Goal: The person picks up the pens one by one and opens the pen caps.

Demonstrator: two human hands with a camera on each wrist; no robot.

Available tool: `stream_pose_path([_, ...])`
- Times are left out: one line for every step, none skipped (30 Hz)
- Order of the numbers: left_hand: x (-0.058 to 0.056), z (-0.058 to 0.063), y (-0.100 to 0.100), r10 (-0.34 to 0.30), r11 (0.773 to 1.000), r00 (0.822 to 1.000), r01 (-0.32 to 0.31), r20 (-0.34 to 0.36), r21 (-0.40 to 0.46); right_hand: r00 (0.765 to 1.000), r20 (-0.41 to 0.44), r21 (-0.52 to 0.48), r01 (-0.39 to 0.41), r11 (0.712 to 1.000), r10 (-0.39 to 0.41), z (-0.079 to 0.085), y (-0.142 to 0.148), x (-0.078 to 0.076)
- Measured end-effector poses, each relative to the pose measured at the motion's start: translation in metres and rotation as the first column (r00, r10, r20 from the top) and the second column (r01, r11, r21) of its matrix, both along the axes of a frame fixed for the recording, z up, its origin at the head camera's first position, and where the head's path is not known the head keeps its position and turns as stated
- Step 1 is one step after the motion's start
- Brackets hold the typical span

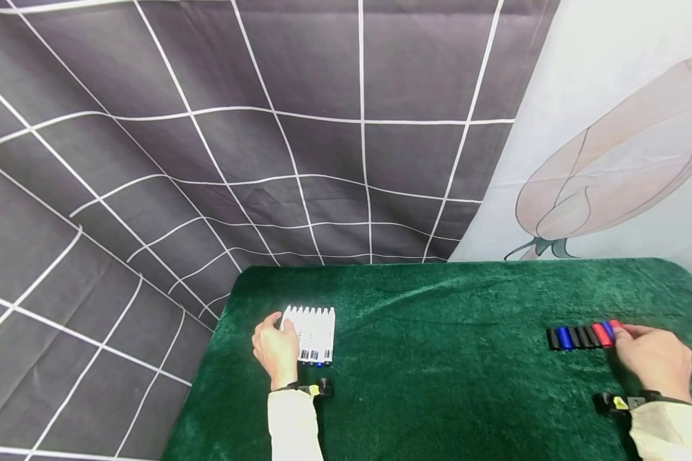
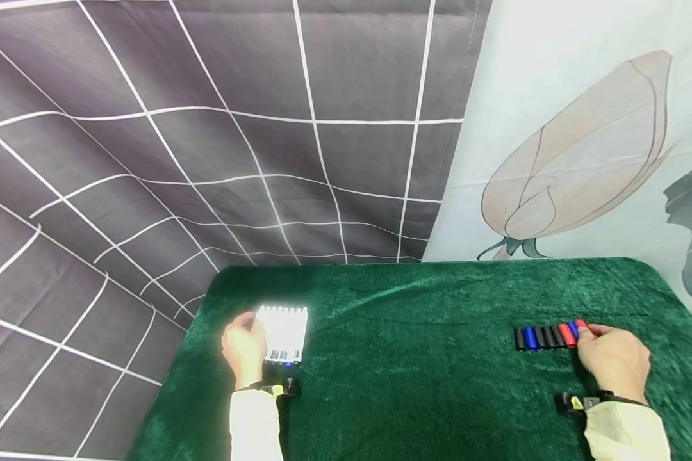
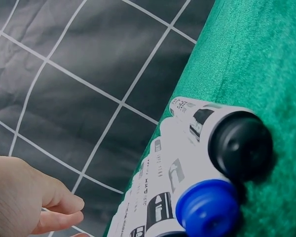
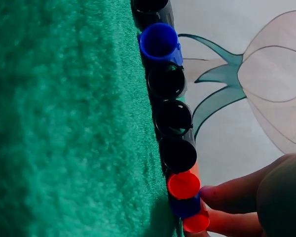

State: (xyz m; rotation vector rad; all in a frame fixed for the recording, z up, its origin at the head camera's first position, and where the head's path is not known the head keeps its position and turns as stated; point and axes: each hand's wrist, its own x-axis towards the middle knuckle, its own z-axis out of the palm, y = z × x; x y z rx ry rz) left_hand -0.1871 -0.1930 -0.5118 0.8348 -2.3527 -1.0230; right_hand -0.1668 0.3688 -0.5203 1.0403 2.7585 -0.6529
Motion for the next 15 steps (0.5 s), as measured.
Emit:
stream_pose_path([0.0,0.0,0.0,-0.001,1.0,1.0,0.001,-0.001,-0.003,1.0,0.005,0.004,-0.002,1.0,0.002,-0.001,0.0,0.0])
stream_pose_path([-0.001,0.0,0.0,-0.002,1.0,1.0,0.002,-0.005,-0.004,1.0,0.008,0.005,-0.002,1.0,0.002,-0.002,0.0,-0.001])
stream_pose_path([-0.001,0.0,-0.001,-0.004,1.0,1.0,0.004,-0.008,-0.007,1.0,0.005,0.005,0.0,1.0,0.0,-0.002,0.0,-0.001])
stream_pose_path([-0.001,0.0,0.0,-0.007,1.0,1.0,0.006,-0.009,-0.008,1.0,0.003,0.004,0.001,1.0,-0.001,-0.002,0.001,-0.001])
stream_pose_path([-0.001,0.0,0.0,-0.009,1.0,1.0,0.009,-0.011,-0.008,1.0,-0.002,0.004,0.001,1.0,-0.001,-0.003,0.001,-0.001])
stream_pose_path([-0.001,0.0,0.0,-0.011,1.0,1.0,0.011,-0.015,-0.012,1.0,-0.009,0.004,-0.001,1.0,0.001,-0.003,0.001,0.0])
stream_pose_path([-0.001,-0.001,0.001,-0.013,1.0,1.0,0.013,-0.015,-0.015,1.0,-0.018,0.008,-0.003,1.0,0.003,-0.002,0.001,0.001])
stream_pose_path([-0.001,-0.001,0.002,-0.016,1.0,1.0,0.016,-0.017,-0.02,1.0,-0.03,0.013,-0.009,1.0,0.009,-0.002,0.0,0.002])
stream_pose_path([-0.001,-0.001,0.002,-0.018,1.0,1.0,0.018,-0.019,-0.024,0.999,-0.039,0.018,-0.01,1.0,0.011,-0.001,-0.001,0.002])
stream_pose_path([-0.001,-0.001,0.003,-0.022,0.999,1.0,0.022,-0.021,-0.03,0.999,-0.043,0.032,-0.015,0.999,0.016,0.0,-0.002,0.003])
stream_pose_path([-0.001,-0.001,0.004,-0.027,0.999,0.999,0.026,-0.023,-0.038,0.998,-0.053,0.038,-0.015,0.999,0.017,0.001,-0.005,0.004])
stream_pose_path([-0.001,0.0,0.004,-0.035,0.998,0.999,0.033,-0.027,-0.047,0.998,-0.065,0.04,-0.012,0.999,0.014,0.003,-0.007,0.005])
stream_pose_path([-0.001,0.0,0.005,-0.043,0.998,0.999,0.042,-0.031,-0.051,0.997,-0.079,0.047,-0.009,0.999,0.012,0.006,-0.011,0.006])
stream_pose_path([-0.001,0.001,0.006,-0.052,0.997,0.998,0.05,-0.037,-0.06,0.996,-0.092,0.051,-0.005,0.999,0.01,0.008,-0.014,0.006])
stream_pose_path([-0.002,0.001,0.007,-0.06,0.996,0.997,0.057,-0.044,-0.066,0.994,-0.106,0.057,-0.005,0.998,0.011,0.011,-0.019,0.007])
